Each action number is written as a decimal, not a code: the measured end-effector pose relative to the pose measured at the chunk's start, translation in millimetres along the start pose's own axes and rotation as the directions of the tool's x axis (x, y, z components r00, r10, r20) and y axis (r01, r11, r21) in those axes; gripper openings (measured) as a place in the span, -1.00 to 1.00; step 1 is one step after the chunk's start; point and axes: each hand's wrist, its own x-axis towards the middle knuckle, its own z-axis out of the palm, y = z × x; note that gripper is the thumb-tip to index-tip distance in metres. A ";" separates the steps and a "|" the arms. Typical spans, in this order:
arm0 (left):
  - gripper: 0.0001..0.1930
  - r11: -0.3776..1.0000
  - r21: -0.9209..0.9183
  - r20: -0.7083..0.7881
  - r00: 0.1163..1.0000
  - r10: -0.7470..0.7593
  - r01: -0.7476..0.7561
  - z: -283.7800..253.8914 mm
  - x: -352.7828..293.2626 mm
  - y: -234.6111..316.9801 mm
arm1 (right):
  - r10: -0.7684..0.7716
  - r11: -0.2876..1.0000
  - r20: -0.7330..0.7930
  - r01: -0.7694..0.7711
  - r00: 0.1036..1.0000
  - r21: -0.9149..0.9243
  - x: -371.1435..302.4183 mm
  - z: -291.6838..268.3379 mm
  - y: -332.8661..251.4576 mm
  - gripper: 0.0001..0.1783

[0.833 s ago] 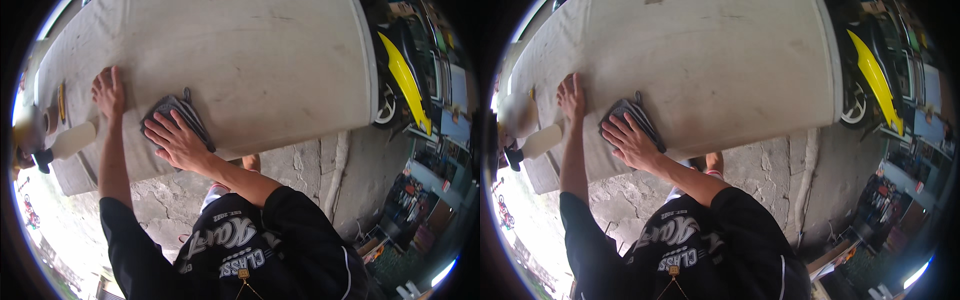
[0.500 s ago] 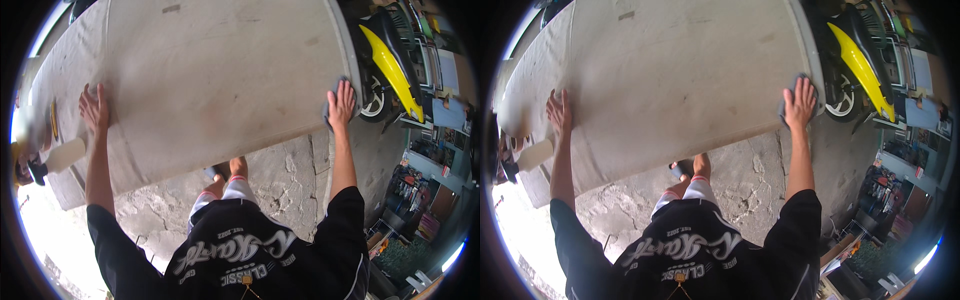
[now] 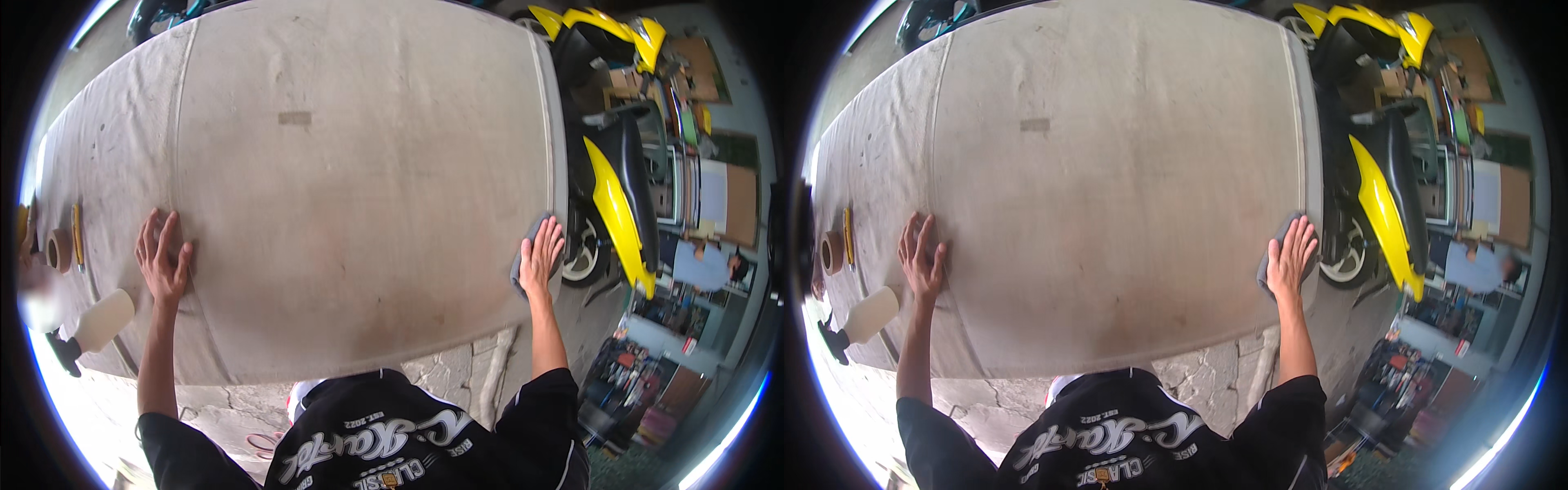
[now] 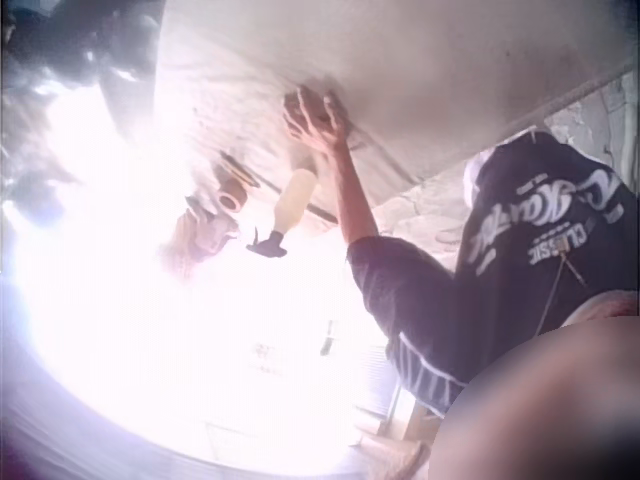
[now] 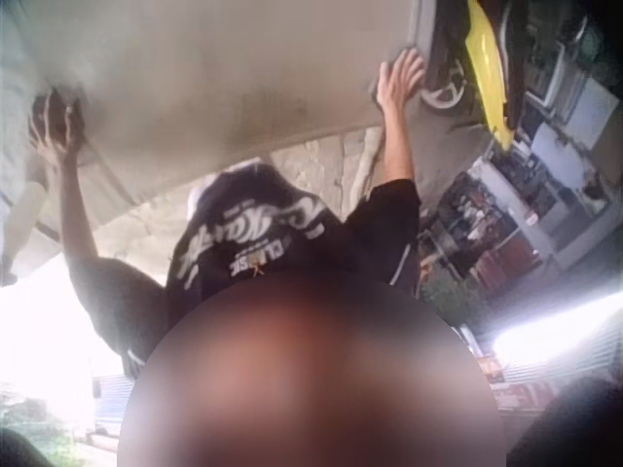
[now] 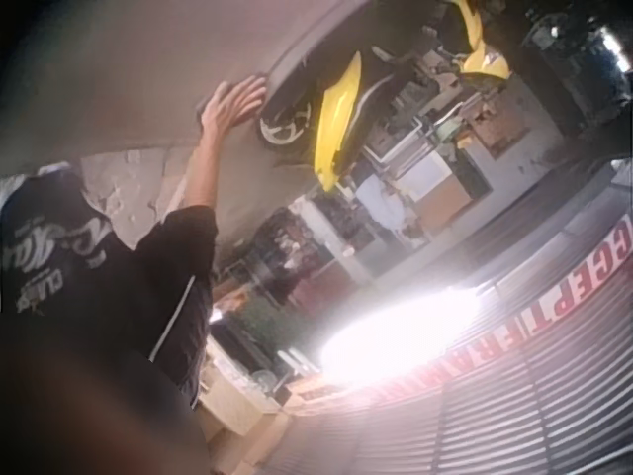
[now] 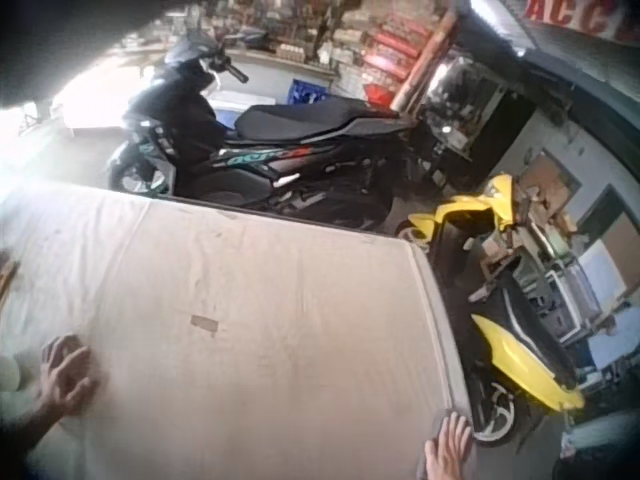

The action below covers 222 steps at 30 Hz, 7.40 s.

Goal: The person cleans a large flat surface with a spray bottle and cloth, then places a printed graphic and a wooden board on it. They attach a white frame to the graphic and board, flip the assembly, and briefly handle a glue gun.

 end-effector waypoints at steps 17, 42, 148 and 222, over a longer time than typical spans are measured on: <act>-0.44 1.000 0.011 0.065 0.998 -0.026 0.025 -0.9 8.1 -6.2 | -0.139 0.985 -0.140 0.152 0.980 0.088 475.1 -4.2 -117.1 -0.23; -0.51 1.000 0.018 0.013 1.000 0.001 -0.002 3.1 2.8 -5.1 | -0.222 0.970 0.085 0.212 0.971 0.117 -34.3 -12.0 -95.1 -0.32; -0.44 0.948 -0.260 -0.080 0.975 -0.210 0.183 3.6 -5.3 -20.3 | -0.967 0.240 -0.047 0.957 0.250 0.161 81.7 -19.8 -501.6 -0.37; -0.51 0.969 -0.095 0.054 0.973 -0.223 0.227 -0.2 6.8 -9.1 | -0.737 0.494 -0.427 0.849 0.524 0.189 356.1 11.8 -533.2 -0.38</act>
